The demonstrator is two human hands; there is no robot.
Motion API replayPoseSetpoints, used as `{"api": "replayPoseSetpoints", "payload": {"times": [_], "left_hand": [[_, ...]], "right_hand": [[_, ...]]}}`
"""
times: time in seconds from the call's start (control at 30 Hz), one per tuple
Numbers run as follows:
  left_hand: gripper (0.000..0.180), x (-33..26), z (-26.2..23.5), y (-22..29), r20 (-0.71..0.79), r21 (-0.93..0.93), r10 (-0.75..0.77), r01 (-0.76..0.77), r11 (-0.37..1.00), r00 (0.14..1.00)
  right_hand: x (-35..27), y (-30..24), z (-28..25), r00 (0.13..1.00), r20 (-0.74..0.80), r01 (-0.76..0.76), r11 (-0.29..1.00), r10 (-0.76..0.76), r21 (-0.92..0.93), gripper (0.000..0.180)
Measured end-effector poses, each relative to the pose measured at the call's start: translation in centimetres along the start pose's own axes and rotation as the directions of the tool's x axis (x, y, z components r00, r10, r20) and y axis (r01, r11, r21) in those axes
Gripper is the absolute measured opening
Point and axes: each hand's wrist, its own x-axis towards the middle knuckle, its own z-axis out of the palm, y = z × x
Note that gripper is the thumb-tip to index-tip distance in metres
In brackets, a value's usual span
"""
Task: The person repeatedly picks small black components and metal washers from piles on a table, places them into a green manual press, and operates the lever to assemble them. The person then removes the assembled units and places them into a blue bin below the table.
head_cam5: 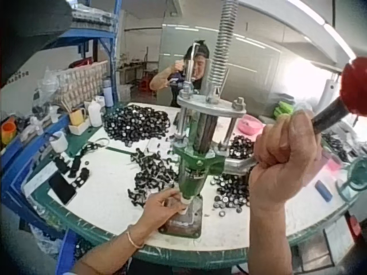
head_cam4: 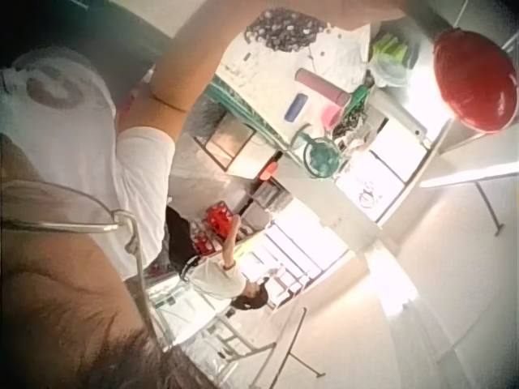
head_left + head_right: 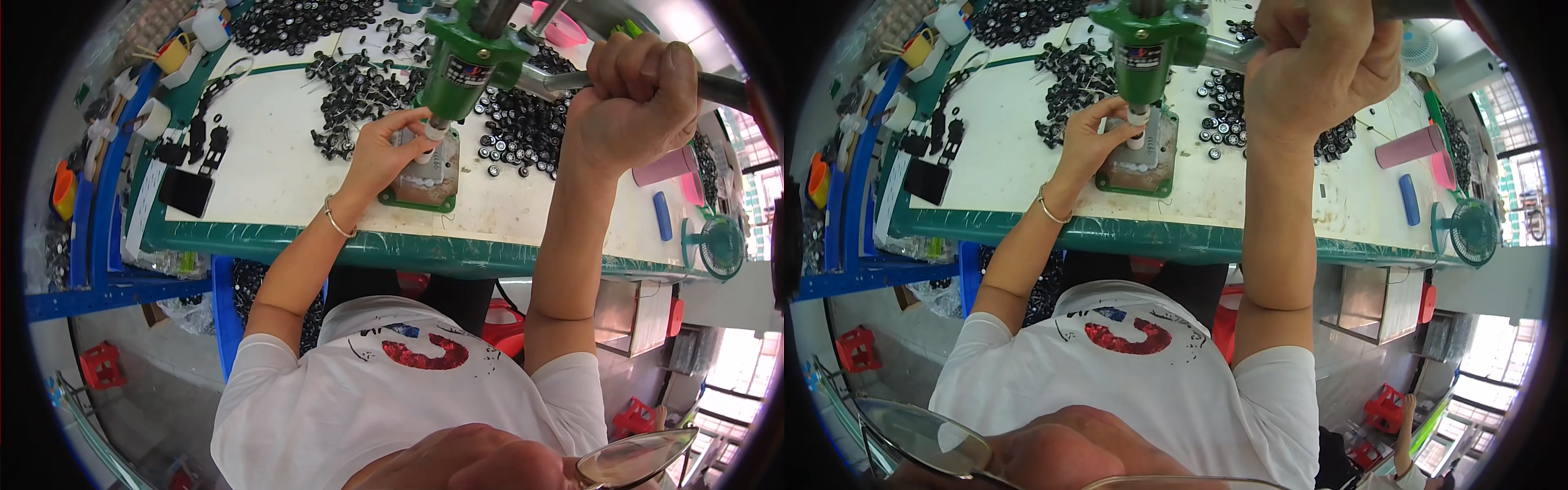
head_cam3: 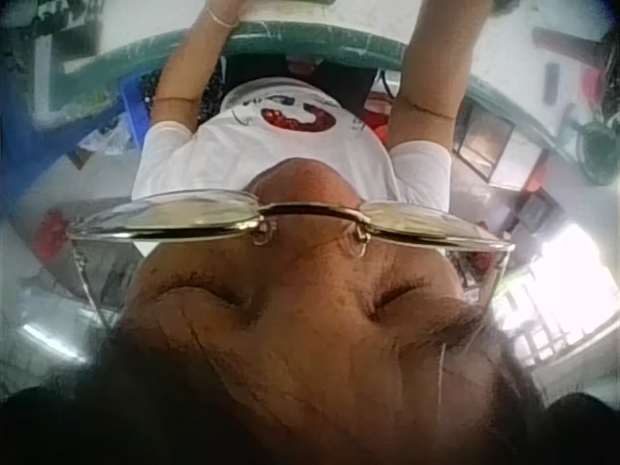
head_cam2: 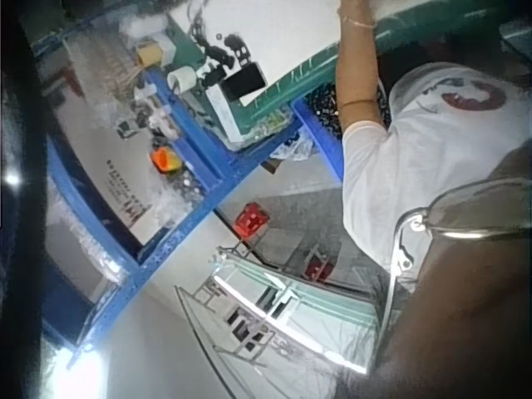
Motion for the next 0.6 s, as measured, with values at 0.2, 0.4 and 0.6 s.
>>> {"api": "replayPoseSetpoints", "payload": {"times": [0.2,0.4,0.6], "left_hand": [[0.039,-0.2,0.3,1.6,0.007,0.0,-0.067,0.067,0.998,0.998],[0.037,-0.4,-0.1,2.3,0.02,-0.005,-0.131,0.131,0.991,0.991],[0.035,0.1,-0.6,1.5,0.079,0.052,-0.107,0.103,0.993,0.991]], "right_hand": [[0.3,0.9,-1.8,0.996,0.093,0.001,0.98,-0.02,0.2,0.021],[0.3,1.3,-0.9,0.999,0.052,-0.001,0.969,-0.013,0.248,0.018],[2.7,1.6,0.5,0.962,0.035,-0.273,0.961,0.272,0.048,0.028]]}}
